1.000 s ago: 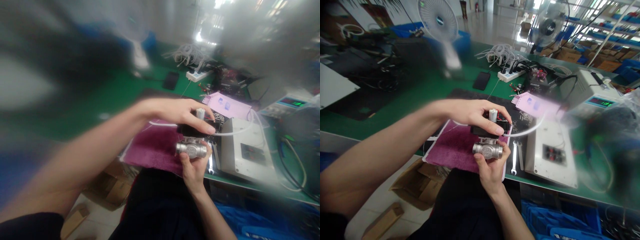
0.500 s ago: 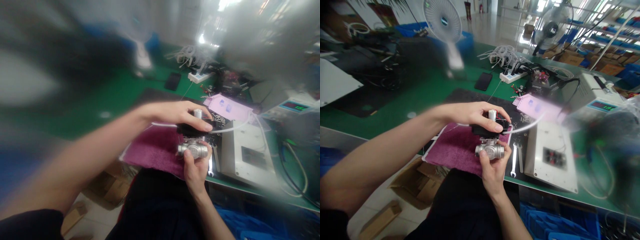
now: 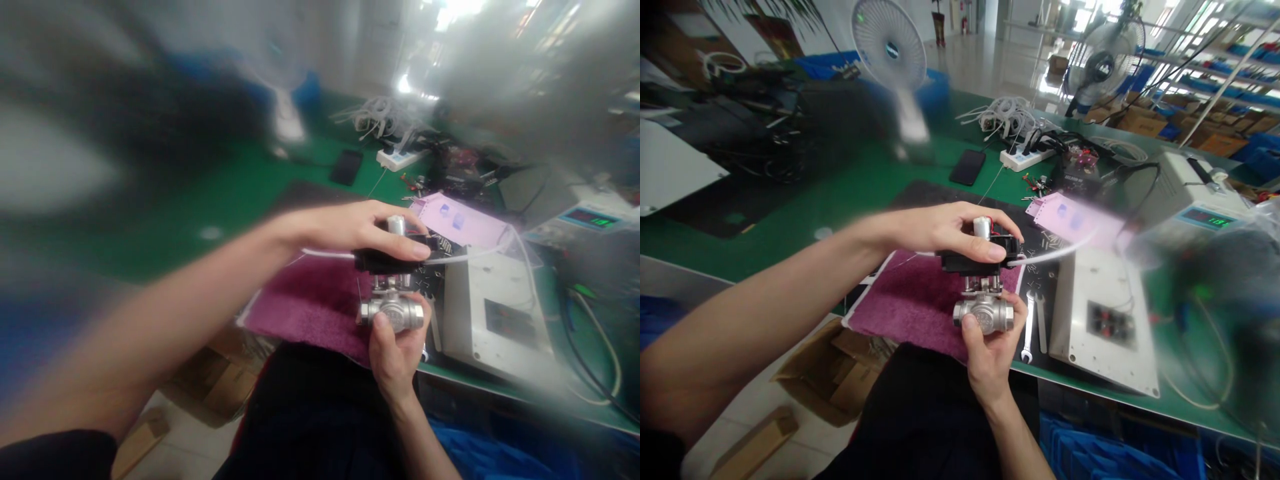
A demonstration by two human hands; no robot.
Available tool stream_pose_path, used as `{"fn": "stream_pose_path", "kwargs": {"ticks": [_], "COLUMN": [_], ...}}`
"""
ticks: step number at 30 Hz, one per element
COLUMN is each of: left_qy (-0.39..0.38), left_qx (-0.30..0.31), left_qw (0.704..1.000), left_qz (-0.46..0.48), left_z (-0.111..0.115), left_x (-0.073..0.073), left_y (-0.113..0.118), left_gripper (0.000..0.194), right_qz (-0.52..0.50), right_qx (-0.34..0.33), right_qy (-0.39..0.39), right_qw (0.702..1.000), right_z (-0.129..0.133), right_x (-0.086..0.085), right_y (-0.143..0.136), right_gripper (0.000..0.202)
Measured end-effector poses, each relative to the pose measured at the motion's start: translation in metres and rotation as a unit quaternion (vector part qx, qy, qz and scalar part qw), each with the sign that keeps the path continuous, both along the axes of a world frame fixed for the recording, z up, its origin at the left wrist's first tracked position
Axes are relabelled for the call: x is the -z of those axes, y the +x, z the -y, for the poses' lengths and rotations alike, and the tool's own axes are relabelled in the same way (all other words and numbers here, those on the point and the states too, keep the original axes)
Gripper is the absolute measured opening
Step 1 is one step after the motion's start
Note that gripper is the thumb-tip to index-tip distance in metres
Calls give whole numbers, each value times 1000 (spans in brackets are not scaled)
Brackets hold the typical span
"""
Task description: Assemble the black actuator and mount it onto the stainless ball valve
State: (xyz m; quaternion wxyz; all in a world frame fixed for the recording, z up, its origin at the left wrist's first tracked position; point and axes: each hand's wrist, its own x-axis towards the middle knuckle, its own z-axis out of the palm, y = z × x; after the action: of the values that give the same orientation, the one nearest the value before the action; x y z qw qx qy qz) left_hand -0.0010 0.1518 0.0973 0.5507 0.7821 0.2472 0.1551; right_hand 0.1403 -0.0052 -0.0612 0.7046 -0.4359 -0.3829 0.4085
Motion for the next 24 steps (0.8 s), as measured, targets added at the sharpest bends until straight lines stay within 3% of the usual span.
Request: {"fn": "stream_pose_path", "kwargs": {"ticks": [15,24], "left_qy": [87,67], "left_qx": [-1,-11], "left_qw": [996,997], "left_qz": [-33,-26], "left_z": [6,9], "left_x": [-5,-1], "left_y": [0,-1], "left_gripper": [55,58], "right_qz": [14,16], "right_qx": [-3,1], "right_qy": [-10,-19], "right_qw": [1000,1000], "right_z": [4,5], "right_x": [-1,1], "right_y": [4,4], "right_gripper": [59,61]}}
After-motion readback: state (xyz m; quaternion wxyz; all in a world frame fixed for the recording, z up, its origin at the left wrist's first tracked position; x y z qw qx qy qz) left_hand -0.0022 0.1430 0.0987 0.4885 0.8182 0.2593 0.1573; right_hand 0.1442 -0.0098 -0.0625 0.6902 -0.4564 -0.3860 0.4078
